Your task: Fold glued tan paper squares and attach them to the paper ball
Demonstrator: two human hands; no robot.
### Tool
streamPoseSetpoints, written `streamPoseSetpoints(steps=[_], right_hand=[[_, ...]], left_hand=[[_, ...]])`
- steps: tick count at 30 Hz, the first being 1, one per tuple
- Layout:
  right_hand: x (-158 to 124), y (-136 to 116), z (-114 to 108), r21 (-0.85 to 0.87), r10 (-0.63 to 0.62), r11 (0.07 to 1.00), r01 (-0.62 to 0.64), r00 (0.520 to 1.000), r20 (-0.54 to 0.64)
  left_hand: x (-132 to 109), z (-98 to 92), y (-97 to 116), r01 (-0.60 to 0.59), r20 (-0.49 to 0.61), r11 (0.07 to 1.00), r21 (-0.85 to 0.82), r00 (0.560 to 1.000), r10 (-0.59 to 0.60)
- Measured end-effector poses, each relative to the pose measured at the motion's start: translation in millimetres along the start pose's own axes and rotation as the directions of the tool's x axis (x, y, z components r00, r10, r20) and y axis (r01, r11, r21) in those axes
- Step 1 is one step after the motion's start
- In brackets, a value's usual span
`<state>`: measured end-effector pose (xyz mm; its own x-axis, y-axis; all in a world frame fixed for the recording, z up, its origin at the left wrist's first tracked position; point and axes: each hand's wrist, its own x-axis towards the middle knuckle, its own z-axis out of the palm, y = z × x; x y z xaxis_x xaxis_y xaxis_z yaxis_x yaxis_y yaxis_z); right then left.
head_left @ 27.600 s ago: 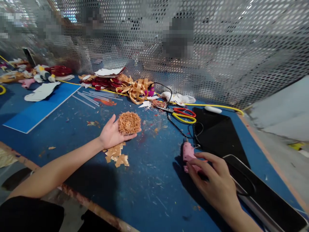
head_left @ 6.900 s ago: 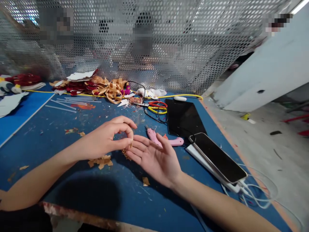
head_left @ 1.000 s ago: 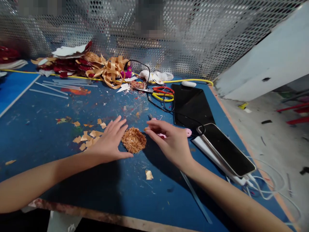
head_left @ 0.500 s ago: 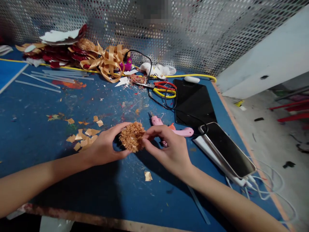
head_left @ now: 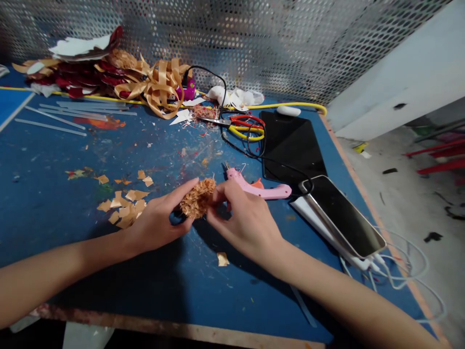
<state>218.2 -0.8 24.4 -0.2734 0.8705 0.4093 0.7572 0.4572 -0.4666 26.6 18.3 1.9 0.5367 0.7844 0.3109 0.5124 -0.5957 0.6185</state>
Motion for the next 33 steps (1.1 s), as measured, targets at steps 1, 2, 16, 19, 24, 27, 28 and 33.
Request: streamPoseSetpoints(steps=[1,2,16,19,24,27,28,33], right_hand=[[0.4,-0.3,-0.9,-0.044,-0.025,0.999,0.025,1.000,0.003],[0.7,-0.5,-2.1,-0.073,-0.048,0.996,0.048,0.999,0.004],[5.3,4.0,-11.6,0.141,-0.066,0.986,0.090,0.984,-0.166],[4.7,5.5,-12.7,0.112,-0.044,0.992,0.064,0.984,-0.174],[3.0,13.9,-20.9,0.006,-0.219,0.975,0.220,0.972,-0.080],[2.7,19.1,-21.0,-0.094,-0.354,0.931,0.352,0.935,-0.010],[2.7,20.2,-19.9,-0.119,-0.378,0.919,0.376,0.926,0.005],[2.8,22.6,-14.4,-0.175,-0.430,0.885,0.432,0.901,0.050]], left_hand=[[-0.2,0.1,-0.2,0.007,0.002,1.000,-0.004,1.000,-0.007],[-0.4,0.1,-0.6,0.022,0.004,1.000,-0.021,1.000,-0.022],[0.5,-0.1,3.5,0.317,0.147,0.724,-0.612,0.946,-0.290],[-0.6,0.1,3.3,0.309,0.143,0.735,-0.604,0.949,-0.281],[-0.7,-1.0,2.8,0.312,0.114,0.758,-0.573,0.946,-0.303],[-1.5,-0.9,1.7,0.295,0.094,0.801,-0.520,0.953,-0.289],[-2.1,-0.7,1.2,0.285,0.089,0.818,-0.499,0.956,-0.278],[-4.5,0.4,-0.7,0.230,0.070,0.869,-0.438,0.973,-0.222]])
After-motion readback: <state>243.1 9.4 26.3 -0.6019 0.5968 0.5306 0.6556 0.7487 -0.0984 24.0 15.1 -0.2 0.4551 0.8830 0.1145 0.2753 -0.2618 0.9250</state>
